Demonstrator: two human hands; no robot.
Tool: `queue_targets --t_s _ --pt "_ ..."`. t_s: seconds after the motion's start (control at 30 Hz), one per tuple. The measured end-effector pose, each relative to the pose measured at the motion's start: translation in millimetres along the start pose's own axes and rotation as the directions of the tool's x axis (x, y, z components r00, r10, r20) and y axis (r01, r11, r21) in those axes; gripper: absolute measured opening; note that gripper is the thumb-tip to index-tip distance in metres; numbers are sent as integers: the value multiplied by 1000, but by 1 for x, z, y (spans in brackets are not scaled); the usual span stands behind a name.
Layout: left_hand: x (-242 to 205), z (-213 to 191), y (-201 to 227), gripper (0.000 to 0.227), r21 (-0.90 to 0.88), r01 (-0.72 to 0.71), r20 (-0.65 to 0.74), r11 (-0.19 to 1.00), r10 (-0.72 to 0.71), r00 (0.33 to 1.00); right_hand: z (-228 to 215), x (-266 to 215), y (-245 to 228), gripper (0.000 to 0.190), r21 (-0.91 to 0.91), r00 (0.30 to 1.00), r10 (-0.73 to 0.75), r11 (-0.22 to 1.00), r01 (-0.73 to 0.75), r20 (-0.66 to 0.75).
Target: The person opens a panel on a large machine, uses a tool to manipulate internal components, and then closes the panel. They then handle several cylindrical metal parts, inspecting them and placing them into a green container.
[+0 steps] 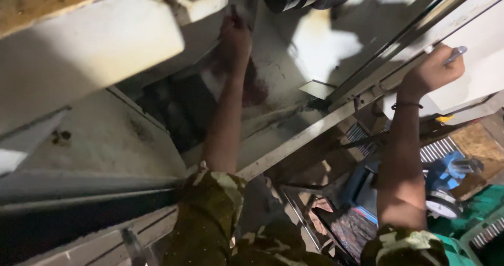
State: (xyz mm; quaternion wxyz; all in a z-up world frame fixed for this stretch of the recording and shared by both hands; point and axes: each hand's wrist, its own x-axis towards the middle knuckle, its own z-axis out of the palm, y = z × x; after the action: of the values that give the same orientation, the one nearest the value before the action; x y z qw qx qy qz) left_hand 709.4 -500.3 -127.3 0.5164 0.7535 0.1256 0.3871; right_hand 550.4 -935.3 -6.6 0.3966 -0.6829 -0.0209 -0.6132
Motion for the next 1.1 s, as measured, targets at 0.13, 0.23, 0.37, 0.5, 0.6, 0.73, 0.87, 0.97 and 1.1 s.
queue_targets --t_s 0.13,0.23,0.37,0.5,0.6,0.73,0.87,0.97,1.1 --pt "35 34 -16 34 -411 543 177 732 -521 835 -3 -4 8 18 35 990 134 991 -133 -37" --pt "43 56 -6 38 -760 585 351 281 -581 735 -3 -2 11 17 -78 999 -2 997 -1 -42" --pt "51 95 28 40 -860 503 337 86 -646 685 0 -1 -4 17 -70 998 17 997 -22 -67" --pt "69 115 52 44 -881 473 336 13 -688 644 4 1 -35 23 -69 996 73 995 -76 -43" --pt "88 105 48 45 -898 437 281 57 -690 667 6 4 -49 23 -19 997 77 997 -77 -12" --pt "109 68 3 47 -865 359 36 352 -669 743 4 4 -39 22 -65 999 22 998 -25 -48" --pt "92 47 -31 48 -351 147 -267 925 -249 931 3 -2 -25 24 -80 997 -80 994 78 -23" --pt "59 53 -24 48 -487 234 -64 842 -301 951 1 0 -23 24 -88 989 -150 985 148 -13" --pt "43 59 14 41 -710 387 40 588 -515 856 -1 -2 -29 27 58 998 -11 998 7 56"
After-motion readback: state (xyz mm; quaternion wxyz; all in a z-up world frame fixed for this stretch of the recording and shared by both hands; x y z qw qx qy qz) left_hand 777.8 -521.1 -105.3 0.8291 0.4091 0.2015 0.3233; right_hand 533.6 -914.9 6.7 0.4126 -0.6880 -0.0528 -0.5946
